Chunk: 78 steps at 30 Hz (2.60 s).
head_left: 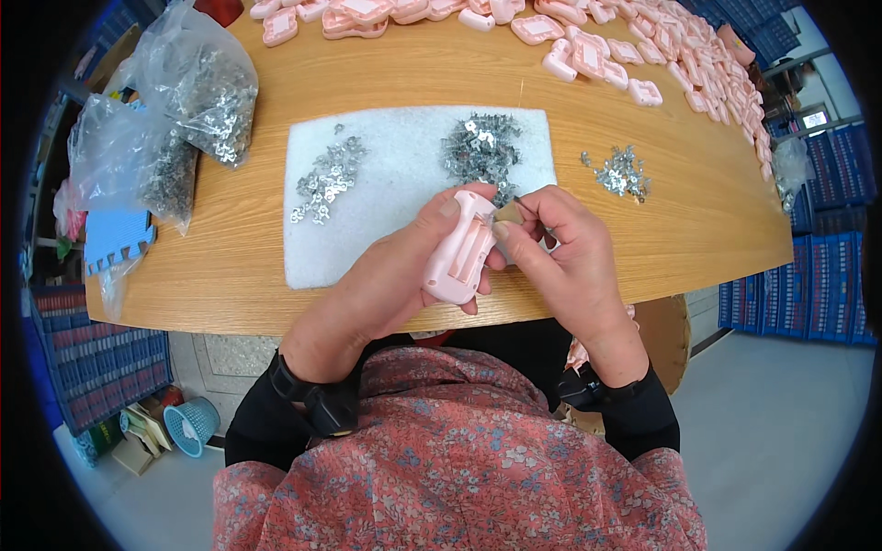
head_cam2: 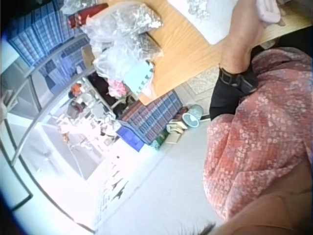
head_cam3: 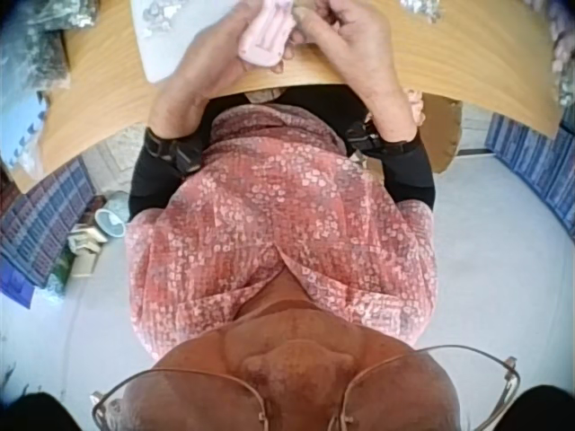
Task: The person sits at a table and assembles small pink plastic housings by inserting metal components into them. They pick up a housing, insert a metal piece, and then place the finished unit on a pile of completed items. The process is repeated continuously throughout the clip.
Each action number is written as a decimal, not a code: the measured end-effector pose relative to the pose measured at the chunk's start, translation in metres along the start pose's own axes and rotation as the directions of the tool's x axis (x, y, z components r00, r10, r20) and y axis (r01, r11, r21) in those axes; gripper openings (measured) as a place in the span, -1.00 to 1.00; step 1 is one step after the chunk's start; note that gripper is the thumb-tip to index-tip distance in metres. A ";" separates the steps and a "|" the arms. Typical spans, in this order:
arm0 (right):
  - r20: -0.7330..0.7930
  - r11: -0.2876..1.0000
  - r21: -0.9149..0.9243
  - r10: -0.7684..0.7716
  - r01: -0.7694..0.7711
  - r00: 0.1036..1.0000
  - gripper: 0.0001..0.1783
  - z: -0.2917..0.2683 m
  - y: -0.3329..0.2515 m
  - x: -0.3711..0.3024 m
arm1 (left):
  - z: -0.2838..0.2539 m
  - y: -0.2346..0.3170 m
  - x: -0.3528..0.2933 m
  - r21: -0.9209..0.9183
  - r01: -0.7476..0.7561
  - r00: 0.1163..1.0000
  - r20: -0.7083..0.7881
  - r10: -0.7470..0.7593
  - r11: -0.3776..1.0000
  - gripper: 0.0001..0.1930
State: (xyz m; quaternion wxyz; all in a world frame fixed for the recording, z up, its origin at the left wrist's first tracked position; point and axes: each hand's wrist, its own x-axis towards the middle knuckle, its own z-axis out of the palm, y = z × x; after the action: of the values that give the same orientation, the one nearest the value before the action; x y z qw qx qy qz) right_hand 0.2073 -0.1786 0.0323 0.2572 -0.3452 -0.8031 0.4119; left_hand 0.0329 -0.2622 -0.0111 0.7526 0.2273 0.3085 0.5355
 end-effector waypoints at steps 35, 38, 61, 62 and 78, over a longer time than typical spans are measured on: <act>0.231 0.913 0.271 0.245 -0.305 0.941 -0.83 -0.011 0.018 -0.004 | 0.017 0.008 -0.002 0.844 -0.018 0.976 -0.102 0.192 0.536 -0.56; 0.199 0.903 0.320 0.233 -0.288 0.952 -0.85 -0.012 0.016 -0.006 | 0.019 0.010 0.000 0.926 -0.071 0.975 -0.014 0.221 0.370 -0.60; -0.031 0.968 0.202 -0.145 0.148 0.989 -0.79 0.010 0.009 -0.019 | 0.018 0.012 -0.003 -0.128 0.043 0.990 -0.127 -0.059 0.991 -0.58; -0.034 0.966 0.142 -0.215 0.218 0.976 -0.79 0.011 0.009 -0.019 | 0.014 0.009 -0.004 -0.105 0.028 0.994 -0.106 -0.040 0.994 -0.58; 0.025 0.813 0.565 0.150 -0.138 0.988 -0.67 0.003 0.007 -0.036 | 0.020 -0.005 0.003 0.199 -0.265 0.936 -0.182 0.301 0.944 -0.39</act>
State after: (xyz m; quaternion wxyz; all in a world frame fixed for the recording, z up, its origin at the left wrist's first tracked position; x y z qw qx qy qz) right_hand 0.2304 -0.2050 0.0196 0.3242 -0.3174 -0.6141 0.6458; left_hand 0.0508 -0.2615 -0.0011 0.6083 0.2754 0.3949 0.6310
